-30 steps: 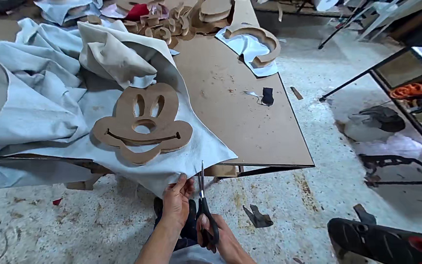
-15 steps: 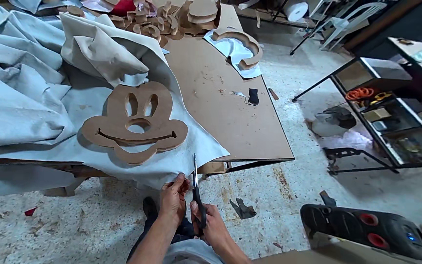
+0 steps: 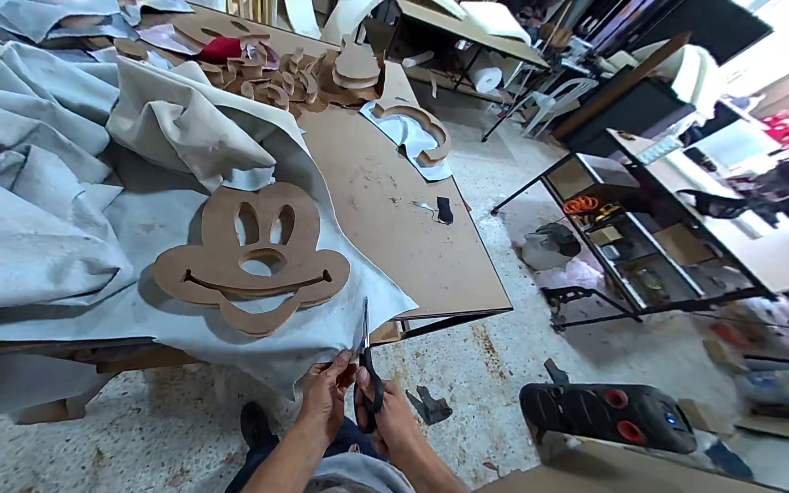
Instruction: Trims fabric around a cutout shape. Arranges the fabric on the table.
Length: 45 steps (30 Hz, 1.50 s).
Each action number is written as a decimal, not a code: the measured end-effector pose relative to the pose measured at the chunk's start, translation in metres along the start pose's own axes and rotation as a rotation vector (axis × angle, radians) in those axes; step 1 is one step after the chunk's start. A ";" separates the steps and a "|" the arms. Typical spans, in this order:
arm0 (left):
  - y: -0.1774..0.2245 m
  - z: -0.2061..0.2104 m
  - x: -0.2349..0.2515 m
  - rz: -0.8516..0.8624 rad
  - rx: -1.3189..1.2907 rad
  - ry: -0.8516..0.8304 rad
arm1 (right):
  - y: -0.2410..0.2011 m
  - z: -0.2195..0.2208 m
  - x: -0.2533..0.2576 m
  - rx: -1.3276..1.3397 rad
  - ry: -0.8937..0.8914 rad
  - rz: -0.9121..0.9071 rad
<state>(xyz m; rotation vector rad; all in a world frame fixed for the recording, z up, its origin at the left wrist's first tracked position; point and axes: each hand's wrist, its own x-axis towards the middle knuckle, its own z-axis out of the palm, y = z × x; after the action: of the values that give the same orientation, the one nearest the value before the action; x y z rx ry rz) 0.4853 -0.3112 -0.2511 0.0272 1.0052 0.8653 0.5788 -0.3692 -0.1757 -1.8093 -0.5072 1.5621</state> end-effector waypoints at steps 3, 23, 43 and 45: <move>-0.001 -0.004 0.004 -0.009 0.032 -0.009 | -0.005 0.000 0.007 0.013 -0.001 0.006; -0.005 0.002 0.001 0.041 0.037 0.177 | -0.023 -0.034 0.056 -0.055 -0.096 -0.031; -0.012 -0.004 0.009 0.020 0.005 0.157 | -0.077 -0.050 0.105 -0.118 -0.131 -0.005; -0.011 -0.004 0.009 0.012 0.002 0.156 | -0.077 -0.053 0.106 -0.154 -0.118 -0.011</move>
<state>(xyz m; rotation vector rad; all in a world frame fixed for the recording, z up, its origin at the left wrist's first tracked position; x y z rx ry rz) 0.4913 -0.3141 -0.2644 -0.0335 1.1524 0.8877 0.6626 -0.2568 -0.1927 -1.8312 -0.7088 1.6690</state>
